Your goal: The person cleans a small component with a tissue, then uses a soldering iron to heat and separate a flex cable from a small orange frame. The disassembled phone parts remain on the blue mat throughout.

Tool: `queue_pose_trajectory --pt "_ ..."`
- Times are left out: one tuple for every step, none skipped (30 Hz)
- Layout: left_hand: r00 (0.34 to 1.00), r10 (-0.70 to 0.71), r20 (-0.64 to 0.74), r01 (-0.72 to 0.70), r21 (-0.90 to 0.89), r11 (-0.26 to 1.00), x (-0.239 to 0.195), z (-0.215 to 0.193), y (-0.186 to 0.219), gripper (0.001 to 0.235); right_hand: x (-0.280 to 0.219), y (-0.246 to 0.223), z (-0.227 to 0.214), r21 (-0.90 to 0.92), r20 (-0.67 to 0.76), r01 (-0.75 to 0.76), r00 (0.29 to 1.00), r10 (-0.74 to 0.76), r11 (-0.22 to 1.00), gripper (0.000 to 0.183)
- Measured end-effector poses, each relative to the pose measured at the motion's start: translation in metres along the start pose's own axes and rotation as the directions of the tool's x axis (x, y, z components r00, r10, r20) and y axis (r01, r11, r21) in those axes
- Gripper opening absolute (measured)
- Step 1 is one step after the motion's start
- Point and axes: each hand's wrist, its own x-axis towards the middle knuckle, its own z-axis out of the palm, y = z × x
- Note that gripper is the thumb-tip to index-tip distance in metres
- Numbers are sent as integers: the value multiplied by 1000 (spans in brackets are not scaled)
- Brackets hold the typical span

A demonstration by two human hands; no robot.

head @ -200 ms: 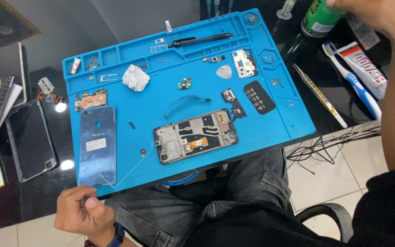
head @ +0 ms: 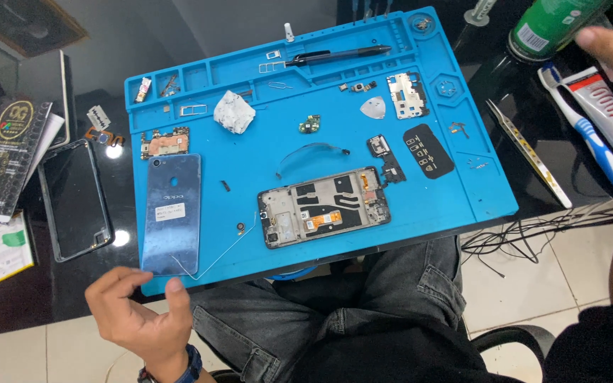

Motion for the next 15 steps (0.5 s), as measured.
queue_pose_trajectory --pt "1000 -5 -5 5 9 1000 9 -4 10 40 -48 -25 -4 5 6 8 1000 -8 1000 78" --pt "992 -43 117 35 63 997 17 -7 19 48 -85 -61 -11 33 38 41 998 -43 999 62" --pt "968 -91 235 65 118 991 24 -11 29 65 -120 -107 -23 58 71 75 994 -79 995 48" --pt "968 -101 230 74 125 989 24 -9 29 65 -140 -149 -21 60 79 84 993 -88 995 48" --pt "968 -71 242 29 171 985 23 -7 29 61 -167 -190 -21 -3 60 102 993 -102 995 51" --pt "966 -41 257 -16 215 976 23 -6 29 57 -202 -229 -26 -66 41 119 992 -117 991 56" --pt "966 -48 253 -9 221 975 21 -5 31 57 -208 -234 -24 -63 46 126 991 -123 990 56" --pt "969 -42 245 -19 243 970 19 -5 33 52 -214 -239 -22 -195 63 158 987 -148 968 48" --pt "971 -35 238 -30 263 964 18 -5 36 46 -221 -243 -21 -321 81 188 982 -170 928 41" --pt "971 -40 236 -25 267 963 17 -5 40 46 -222 -236 -17 -319 86 193 981 -174 928 41" --pt "969 -39 245 -28 265 964 16 -5 45 46 -224 -230 -14 -256 59 160 987 -149 953 37" --pt "967 -39 253 -30 263 964 15 -5 49 46 -226 -223 -12 -191 34 126 992 -122 974 35" --pt "967 -44 250 -25 267 963 15 -6 50 46 -227 -225 -11 -189 38 132 991 -127 973 35" --pt "973 -16 232 -56 302 952 16 -8 51 44 -227 -226 -10 -232 1 162 986 -166 959 40" --pt "977 12 213 -85 339 937 16 -9 51 44 -227 -228 -8 -273 -33 192 977 -209 943 46"
